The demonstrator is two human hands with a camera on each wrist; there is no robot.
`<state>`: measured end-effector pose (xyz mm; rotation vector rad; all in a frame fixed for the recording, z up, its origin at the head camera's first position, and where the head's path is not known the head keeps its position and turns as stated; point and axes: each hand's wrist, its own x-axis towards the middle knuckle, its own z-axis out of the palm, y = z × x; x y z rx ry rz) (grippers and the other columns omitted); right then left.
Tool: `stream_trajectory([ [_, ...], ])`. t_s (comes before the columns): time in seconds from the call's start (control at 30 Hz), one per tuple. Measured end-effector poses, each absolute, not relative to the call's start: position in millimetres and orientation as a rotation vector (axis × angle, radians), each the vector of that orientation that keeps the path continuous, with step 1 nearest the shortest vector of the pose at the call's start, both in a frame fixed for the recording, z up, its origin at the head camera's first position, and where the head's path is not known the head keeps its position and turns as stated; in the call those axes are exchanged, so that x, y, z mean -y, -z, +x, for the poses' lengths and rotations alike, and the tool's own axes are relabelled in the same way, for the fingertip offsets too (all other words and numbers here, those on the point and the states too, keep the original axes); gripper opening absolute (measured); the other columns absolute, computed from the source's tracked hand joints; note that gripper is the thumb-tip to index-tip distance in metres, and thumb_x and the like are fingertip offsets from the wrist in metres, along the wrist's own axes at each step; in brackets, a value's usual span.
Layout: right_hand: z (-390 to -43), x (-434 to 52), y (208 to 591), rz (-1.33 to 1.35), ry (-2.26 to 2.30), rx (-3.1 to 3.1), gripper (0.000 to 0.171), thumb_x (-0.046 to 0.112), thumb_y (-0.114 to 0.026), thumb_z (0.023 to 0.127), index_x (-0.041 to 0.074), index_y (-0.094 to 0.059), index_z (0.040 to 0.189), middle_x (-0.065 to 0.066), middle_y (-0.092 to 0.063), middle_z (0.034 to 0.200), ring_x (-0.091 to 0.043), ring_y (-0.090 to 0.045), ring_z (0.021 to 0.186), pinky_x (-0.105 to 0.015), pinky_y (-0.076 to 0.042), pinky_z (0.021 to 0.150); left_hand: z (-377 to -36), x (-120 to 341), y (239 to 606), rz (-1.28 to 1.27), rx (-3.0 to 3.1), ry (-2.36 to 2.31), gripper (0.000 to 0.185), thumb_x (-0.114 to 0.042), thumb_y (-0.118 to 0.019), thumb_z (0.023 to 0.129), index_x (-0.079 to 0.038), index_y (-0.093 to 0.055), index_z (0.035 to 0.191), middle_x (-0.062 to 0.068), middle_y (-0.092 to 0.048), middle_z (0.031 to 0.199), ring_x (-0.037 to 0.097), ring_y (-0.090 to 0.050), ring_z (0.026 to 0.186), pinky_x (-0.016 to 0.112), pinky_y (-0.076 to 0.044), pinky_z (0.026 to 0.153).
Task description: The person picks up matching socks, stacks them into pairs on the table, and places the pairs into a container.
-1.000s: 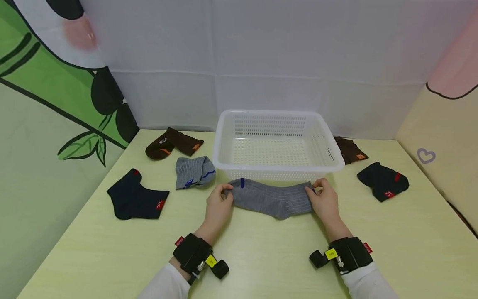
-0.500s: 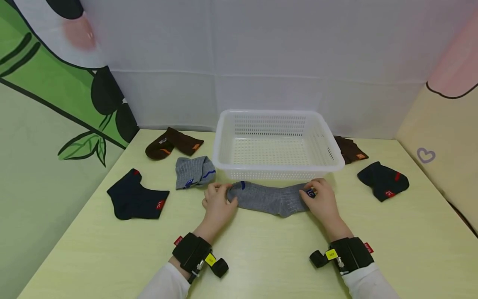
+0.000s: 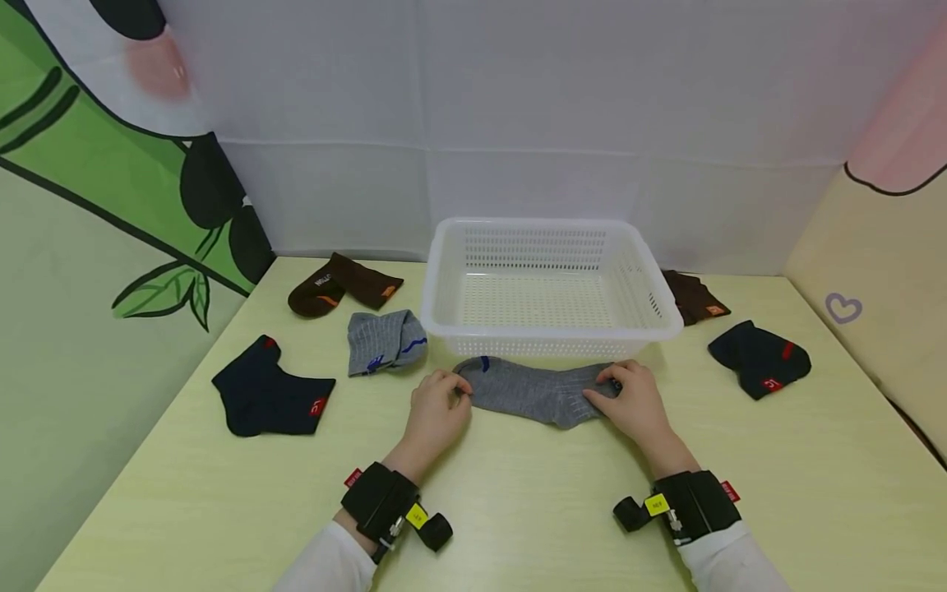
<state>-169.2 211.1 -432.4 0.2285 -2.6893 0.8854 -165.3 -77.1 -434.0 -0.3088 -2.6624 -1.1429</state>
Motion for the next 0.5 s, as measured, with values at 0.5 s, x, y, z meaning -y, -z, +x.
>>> stream_trajectory([
  [0.5,-170.3,-210.7,432.6,0.216,-0.944,2.704,0.017,0.003,-0.067,0.083,-0.008,-0.068,0.095,-0.029,-0.055,0.110,-0.044,-0.047,0.106,-0.053,-0.033,0.092,-164.5,76.5,431.8,-0.291,2.674,1.194,0.006,-0.008,-0.058,0.084,-0.008,-0.065,0.083,0.011,-0.058,0.097,0.029,-0.051,0.091,0.048,-0.034,0.085],
])
